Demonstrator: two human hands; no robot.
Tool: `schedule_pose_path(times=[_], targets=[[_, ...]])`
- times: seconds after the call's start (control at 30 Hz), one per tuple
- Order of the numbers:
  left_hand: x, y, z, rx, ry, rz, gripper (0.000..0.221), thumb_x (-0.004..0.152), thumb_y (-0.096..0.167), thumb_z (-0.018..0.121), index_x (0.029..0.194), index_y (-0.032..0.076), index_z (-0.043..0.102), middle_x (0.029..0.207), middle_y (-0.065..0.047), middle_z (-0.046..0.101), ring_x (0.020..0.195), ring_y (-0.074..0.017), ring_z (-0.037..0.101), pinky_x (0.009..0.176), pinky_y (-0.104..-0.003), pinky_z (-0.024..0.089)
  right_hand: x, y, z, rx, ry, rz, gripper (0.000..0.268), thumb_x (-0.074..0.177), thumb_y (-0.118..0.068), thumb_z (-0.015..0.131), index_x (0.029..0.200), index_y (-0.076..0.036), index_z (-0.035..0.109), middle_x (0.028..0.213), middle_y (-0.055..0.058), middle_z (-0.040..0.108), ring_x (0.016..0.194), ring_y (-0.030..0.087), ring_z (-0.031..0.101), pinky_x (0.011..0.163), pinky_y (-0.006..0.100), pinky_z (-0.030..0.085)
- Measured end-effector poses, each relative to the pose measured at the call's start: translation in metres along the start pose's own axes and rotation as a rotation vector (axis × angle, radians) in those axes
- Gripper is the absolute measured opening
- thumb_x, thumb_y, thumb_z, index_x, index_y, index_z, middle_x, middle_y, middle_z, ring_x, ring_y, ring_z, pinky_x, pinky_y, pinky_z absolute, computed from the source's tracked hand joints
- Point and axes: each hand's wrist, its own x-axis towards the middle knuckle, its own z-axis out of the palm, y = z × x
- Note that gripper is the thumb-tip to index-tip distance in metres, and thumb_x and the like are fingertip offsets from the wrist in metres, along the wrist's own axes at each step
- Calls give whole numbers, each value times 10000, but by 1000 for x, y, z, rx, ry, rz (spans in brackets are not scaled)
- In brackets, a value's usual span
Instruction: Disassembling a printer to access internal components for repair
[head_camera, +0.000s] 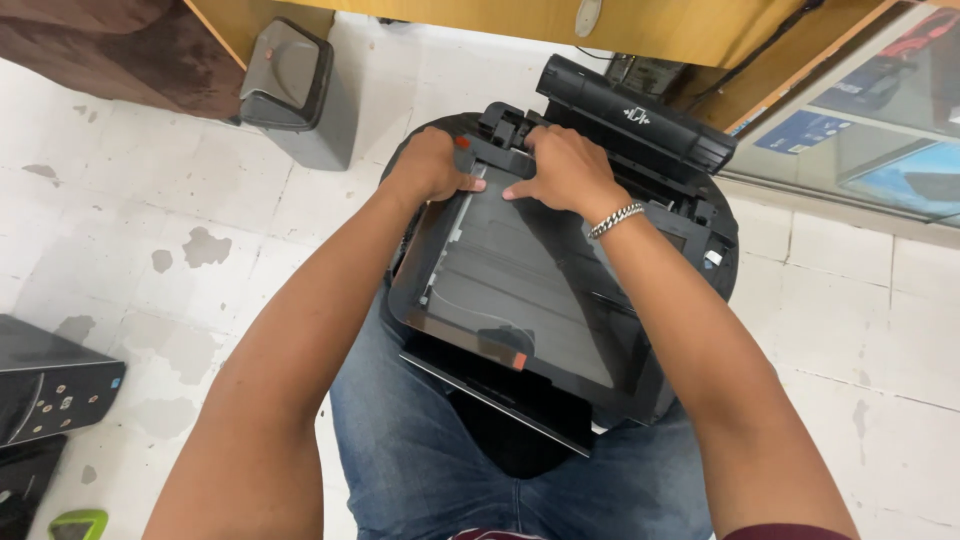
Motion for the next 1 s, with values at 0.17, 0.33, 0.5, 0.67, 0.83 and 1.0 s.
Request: schedule_pose_path(times=[0.17, 0.33, 0.5, 0.67, 0.83, 1.0], targets=[[10, -11, 9, 10, 130, 33, 895, 767, 454, 932, 1245, -198, 548, 1205, -335, 622, 1140, -499, 656, 941, -538, 578, -17, 20, 19, -32, 88, 49, 656, 797, -395, 862, 1248, 47, 683, 1169, 251, 672, 1169, 459, 627, 909, 608, 539], [4, 9, 3, 90, 229, 194, 1052, 652, 344, 1011, 1383, -140, 430, 1264, -309, 470, 1163, -566, 605, 989, -589, 555, -31, 31, 36, -55, 214, 65, 640, 780, -423, 867, 1236, -7, 697, 1137, 171, 648, 1165, 389, 619, 910, 571, 555], [2, 17, -10, 86, 64, 281, 886, 836, 359, 847, 1501, -63, 441, 1369, -311, 551, 1306, -484, 548, 1058, -525, 496, -82, 63, 45, -128, 548, 53, 452, 868, -393, 797, 1202, -98, 723, 1079, 62, 646, 1099, 284, 651, 801, 454, 600], [3, 30, 20, 249, 293, 351, 770, 960, 551, 690, 1356, -101, 587, 1190, -286, 671, 1178, -418, 629, 978, -489, 525, -154, 172, 73, 17, 885, 372, 198, 988, -370, 775, 1033, -177, 771, 880, 32, 689, 879, 290, 714, 730, 409, 578], [16, 26, 46, 398, 677, 387, 811, 953, 746, 653, 1193, -26, 729, 987, -186, 737, 1018, -315, 674, 860, -417, 526, -178, 203, 63, 292, 984, 605, 206, 969, -334, 779, 997, -130, 776, 773, 28, 731, 648, 191, 678, 600, 320, 500], [10, 3, 37, 333, 593, 87, 855, 890, 749, 729, 1223, -38, 690, 1053, -230, 698, 948, -392, 716, 778, -455, 575, -155, 211, 72, 455, 825, 705, 321, 921, -382, 808, 1075, -105, 756, 845, 57, 747, 818, 249, 730, 680, 367, 549]])
